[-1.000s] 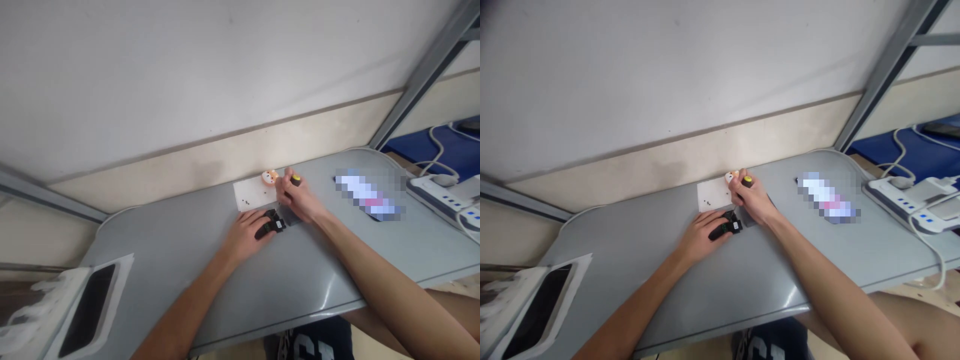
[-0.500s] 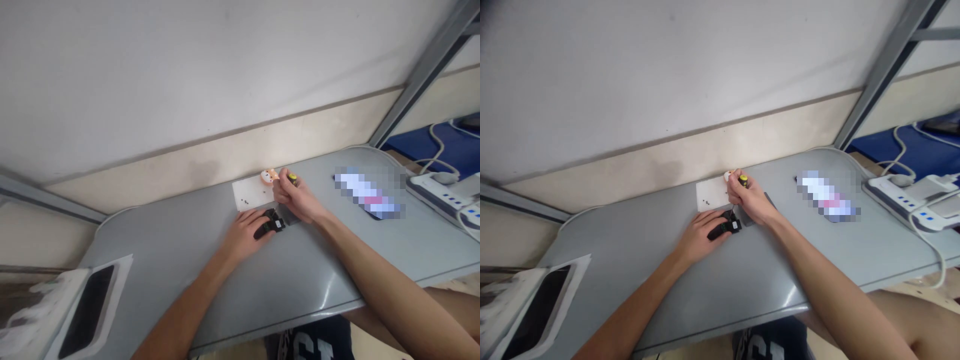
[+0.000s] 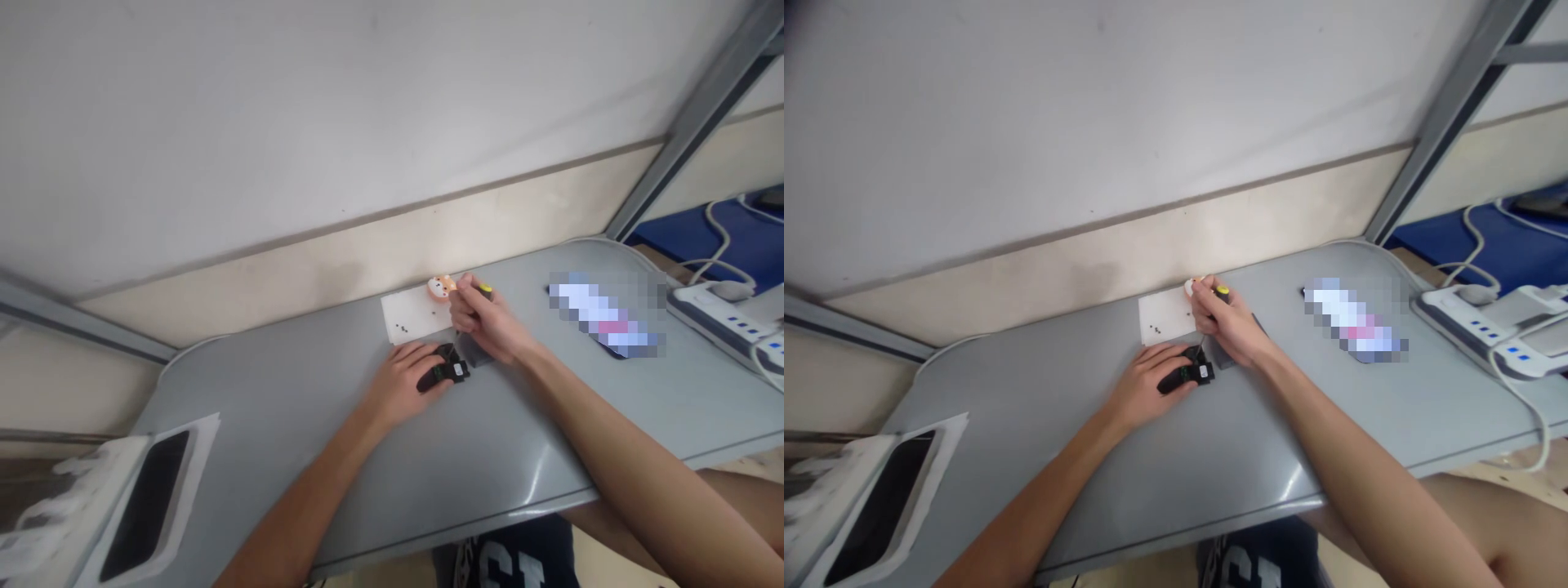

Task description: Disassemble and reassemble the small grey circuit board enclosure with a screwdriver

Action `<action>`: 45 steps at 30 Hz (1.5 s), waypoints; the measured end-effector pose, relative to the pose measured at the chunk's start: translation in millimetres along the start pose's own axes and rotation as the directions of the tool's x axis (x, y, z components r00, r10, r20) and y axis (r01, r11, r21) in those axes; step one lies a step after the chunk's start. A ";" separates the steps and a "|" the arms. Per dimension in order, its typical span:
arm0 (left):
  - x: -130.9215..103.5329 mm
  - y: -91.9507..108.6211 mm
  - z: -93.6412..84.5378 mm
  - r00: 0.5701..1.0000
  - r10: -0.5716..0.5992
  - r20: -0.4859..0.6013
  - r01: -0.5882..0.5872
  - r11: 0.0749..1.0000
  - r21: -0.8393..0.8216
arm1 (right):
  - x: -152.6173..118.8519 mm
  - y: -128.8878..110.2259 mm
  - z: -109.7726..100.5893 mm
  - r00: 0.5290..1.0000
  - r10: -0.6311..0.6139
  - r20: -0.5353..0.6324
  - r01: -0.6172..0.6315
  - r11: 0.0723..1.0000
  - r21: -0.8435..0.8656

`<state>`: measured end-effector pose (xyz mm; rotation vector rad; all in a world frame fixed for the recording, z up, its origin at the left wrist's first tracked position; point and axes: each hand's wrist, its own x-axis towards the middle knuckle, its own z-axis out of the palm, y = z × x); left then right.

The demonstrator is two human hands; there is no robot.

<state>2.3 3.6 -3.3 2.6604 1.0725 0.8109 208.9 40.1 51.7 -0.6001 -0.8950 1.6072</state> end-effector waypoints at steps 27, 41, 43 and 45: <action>0.4 -1.2 1.0 1.000 0.014 -0.004 -0.014 1.000 0.004 | 4.4 -2.6 -7.5 1.000 0.007 -0.001 -0.006 0.992 0.124; -0.6 -3.2 3.1 1.000 0.027 -0.006 -0.027 1.000 -0.004 | 5.5 4.3 -8.1 1.000 0.001 -0.011 0.000 0.996 0.084; -0.6 -3.3 3.3 1.000 0.023 -0.006 -0.023 1.000 -0.005 | 6.4 3.9 -7.8 1.000 -0.004 -0.008 0.005 0.994 0.113; -0.4 -3.5 3.6 1.000 0.027 -0.014 -0.027 1.000 -0.005 | 6.8 3.0 -7.2 1.000 0.011 -0.015 -0.009 0.989 0.149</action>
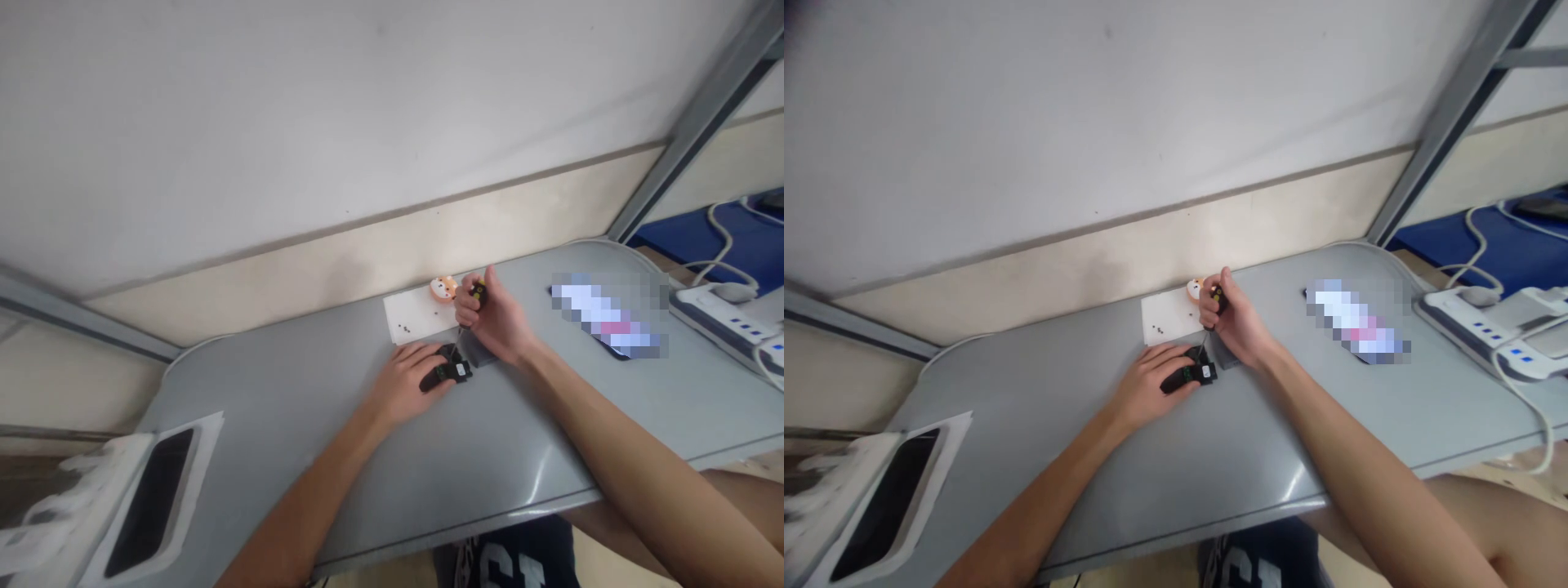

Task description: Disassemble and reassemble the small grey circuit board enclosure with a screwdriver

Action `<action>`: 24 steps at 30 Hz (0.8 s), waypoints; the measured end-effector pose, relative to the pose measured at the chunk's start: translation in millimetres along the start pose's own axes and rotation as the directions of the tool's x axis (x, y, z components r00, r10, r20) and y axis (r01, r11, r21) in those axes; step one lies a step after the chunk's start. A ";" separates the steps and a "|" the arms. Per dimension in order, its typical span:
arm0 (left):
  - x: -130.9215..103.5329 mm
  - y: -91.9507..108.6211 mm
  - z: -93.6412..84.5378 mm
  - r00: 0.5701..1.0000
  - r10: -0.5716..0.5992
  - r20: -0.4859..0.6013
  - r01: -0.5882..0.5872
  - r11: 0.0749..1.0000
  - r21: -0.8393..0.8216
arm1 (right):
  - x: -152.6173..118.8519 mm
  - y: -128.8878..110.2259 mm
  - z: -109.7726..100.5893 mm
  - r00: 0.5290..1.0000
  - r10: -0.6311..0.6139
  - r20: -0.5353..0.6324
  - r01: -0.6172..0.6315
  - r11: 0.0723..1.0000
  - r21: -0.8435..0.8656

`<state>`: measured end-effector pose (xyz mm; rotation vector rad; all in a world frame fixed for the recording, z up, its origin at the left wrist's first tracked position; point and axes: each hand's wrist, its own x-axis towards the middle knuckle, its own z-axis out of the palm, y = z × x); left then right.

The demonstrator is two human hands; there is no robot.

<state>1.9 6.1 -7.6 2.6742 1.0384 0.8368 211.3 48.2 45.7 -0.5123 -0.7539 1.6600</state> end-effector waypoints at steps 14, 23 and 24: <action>-1.5 0.2 1.6 1.000 -0.010 0.014 0.010 1.000 0.007 | -4.2 2.5 5.6 0.999 -0.038 0.016 0.039 0.994 -0.100; -1.7 1.2 2.7 0.999 -0.047 -0.001 0.047 0.999 0.017 | -4.8 5.6 6.0 0.997 -0.079 0.018 0.080 0.993 -0.091; -1.5 0.9 1.6 0.999 -0.047 0.005 0.047 0.999 0.013 | -4.6 5.5 6.3 0.997 -0.082 0.011 0.083 0.992 -0.100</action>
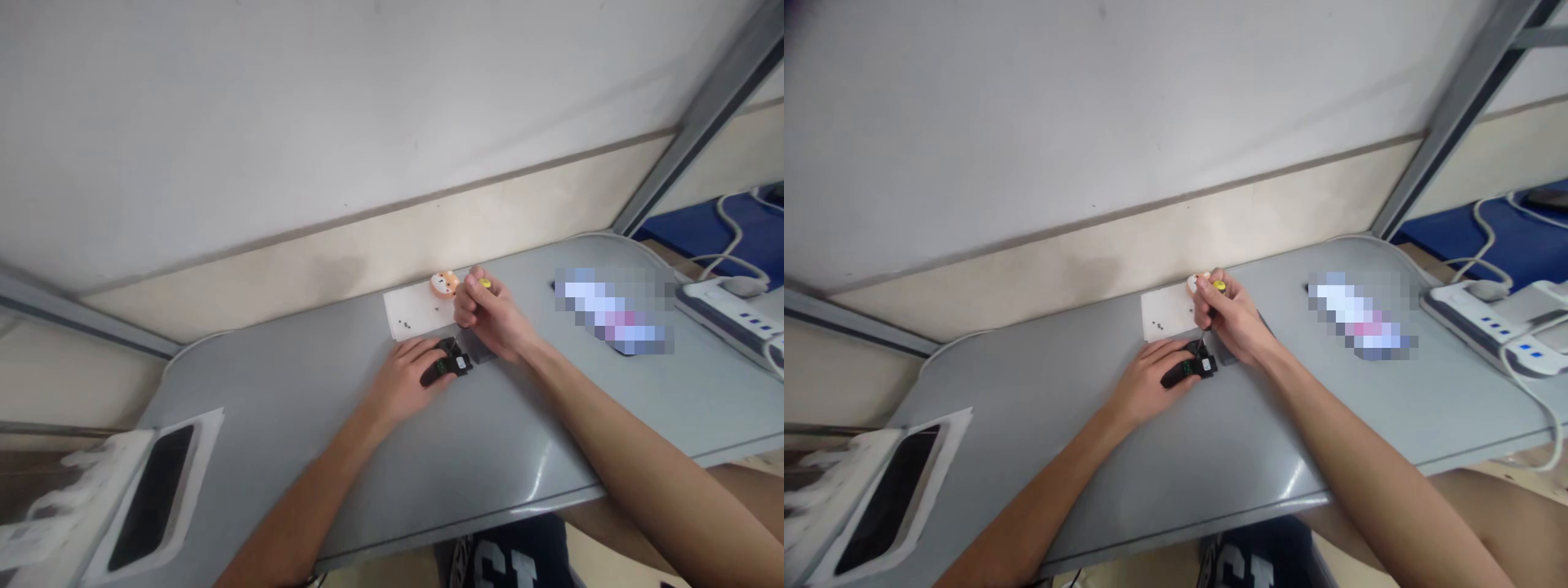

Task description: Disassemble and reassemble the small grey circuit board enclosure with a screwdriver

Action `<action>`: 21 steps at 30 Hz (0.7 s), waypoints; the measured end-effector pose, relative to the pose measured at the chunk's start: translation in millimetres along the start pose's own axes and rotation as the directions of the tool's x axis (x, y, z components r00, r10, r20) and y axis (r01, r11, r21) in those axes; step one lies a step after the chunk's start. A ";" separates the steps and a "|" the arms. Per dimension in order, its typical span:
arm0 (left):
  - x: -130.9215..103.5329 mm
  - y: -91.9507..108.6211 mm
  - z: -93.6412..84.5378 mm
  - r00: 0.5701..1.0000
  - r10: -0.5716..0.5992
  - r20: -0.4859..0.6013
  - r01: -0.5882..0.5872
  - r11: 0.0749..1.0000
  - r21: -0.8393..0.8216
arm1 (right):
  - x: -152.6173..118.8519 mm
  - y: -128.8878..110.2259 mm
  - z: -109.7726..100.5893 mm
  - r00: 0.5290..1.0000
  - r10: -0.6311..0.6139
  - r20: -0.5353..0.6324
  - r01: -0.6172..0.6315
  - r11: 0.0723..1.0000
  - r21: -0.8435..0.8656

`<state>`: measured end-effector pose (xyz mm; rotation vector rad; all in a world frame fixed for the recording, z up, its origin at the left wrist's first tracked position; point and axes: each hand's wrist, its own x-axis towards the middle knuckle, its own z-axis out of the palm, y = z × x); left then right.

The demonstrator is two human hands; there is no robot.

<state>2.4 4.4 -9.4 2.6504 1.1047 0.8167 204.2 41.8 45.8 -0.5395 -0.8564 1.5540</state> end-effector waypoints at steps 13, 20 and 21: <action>3.8 -1.0 -6.5 0.998 0.043 0.051 -0.043 0.999 -0.010 | -0.2 -4.0 -1.9 0.999 0.006 -0.034 -0.007 0.999 -0.037; 3.6 -1.8 -4.5 0.998 0.055 0.029 -0.054 0.998 -0.015 | 3.4 -3.2 -2.0 0.999 -0.005 -0.036 0.005 1.000 -0.007; 3.5 -2.0 -4.2 0.998 0.055 0.027 -0.055 0.998 -0.012 | 3.4 -4.7 -1.8 1.000 0.018 -0.024 -0.018 1.000 0.009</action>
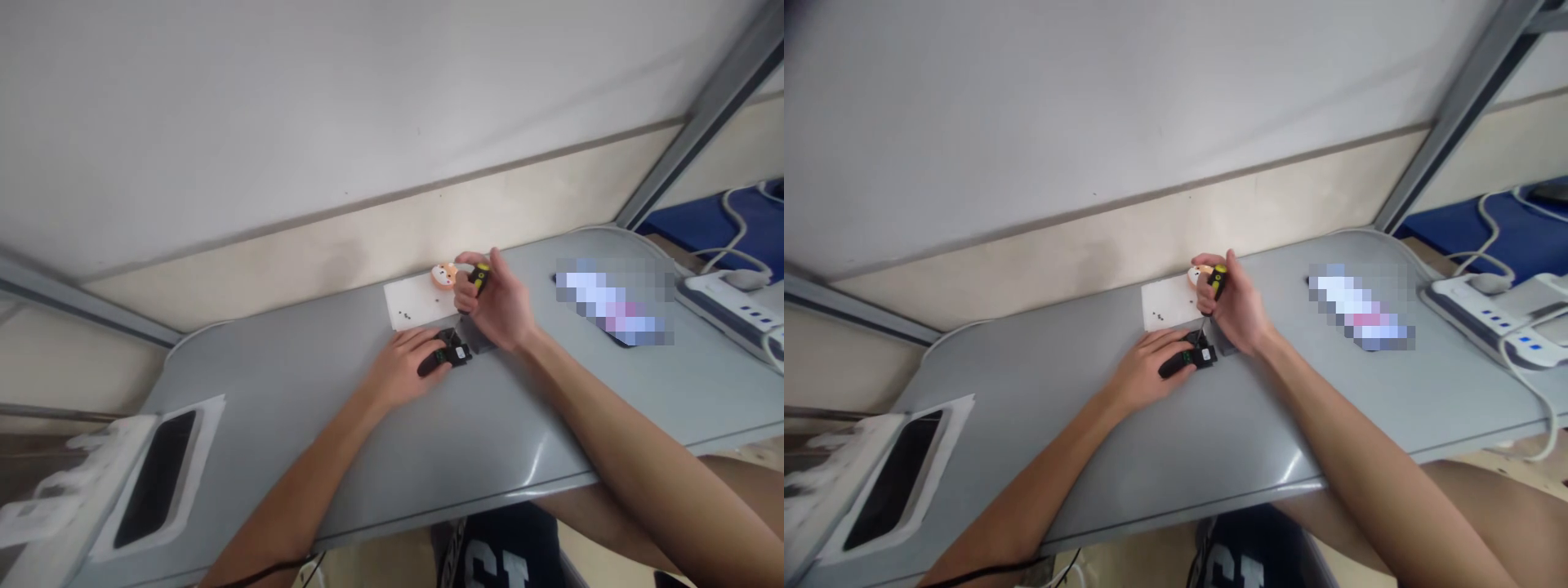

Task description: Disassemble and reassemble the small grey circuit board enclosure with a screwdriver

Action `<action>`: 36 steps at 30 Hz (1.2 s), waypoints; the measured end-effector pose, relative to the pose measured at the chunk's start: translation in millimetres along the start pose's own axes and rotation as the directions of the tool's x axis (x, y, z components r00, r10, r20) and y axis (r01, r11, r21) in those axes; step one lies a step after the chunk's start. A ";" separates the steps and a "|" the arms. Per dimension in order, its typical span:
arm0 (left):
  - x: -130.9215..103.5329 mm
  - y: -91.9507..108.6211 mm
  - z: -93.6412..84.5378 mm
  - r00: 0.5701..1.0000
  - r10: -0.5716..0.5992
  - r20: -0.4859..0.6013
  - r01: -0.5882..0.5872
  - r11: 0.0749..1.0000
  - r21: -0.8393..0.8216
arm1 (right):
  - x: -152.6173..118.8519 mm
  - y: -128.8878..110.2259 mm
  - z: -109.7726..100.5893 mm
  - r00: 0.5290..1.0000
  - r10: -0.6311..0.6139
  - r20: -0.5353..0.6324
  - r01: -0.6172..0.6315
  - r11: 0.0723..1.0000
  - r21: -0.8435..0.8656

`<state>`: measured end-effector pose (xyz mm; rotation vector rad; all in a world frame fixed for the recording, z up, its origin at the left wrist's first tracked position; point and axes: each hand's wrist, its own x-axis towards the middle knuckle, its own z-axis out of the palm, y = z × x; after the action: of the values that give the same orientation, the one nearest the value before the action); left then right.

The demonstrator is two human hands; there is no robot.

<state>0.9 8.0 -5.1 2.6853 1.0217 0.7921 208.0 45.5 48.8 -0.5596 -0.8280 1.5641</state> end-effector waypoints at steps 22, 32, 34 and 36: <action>-0.9 2.4 0.8 1.000 -0.005 -0.014 0.006 1.000 0.031 | 0.8 1.4 -5.0 0.997 0.018 -0.069 -0.017 1.000 0.009; -0.2 1.7 0.3 1.000 -0.004 -0.010 0.004 1.000 0.015 | -0.1 -1.5 1.0 0.999 0.031 -0.045 -0.032 0.999 -0.020; -0.4 1.1 0.8 1.000 -0.010 -0.016 0.010 1.000 0.011 | -1.8 -3.2 1.1 0.999 0.044 -0.028 -0.044 0.999 -0.016; -0.4 1.2 0.6 1.000 -0.012 -0.005 0.012 1.000 0.009 | -3.0 -3.7 -0.7 0.999 0.031 -0.027 -0.032 0.999 -0.020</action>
<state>1.7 6.9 -5.3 2.6841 1.0438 0.7948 211.3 42.8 50.9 -0.6099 -0.8195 1.5753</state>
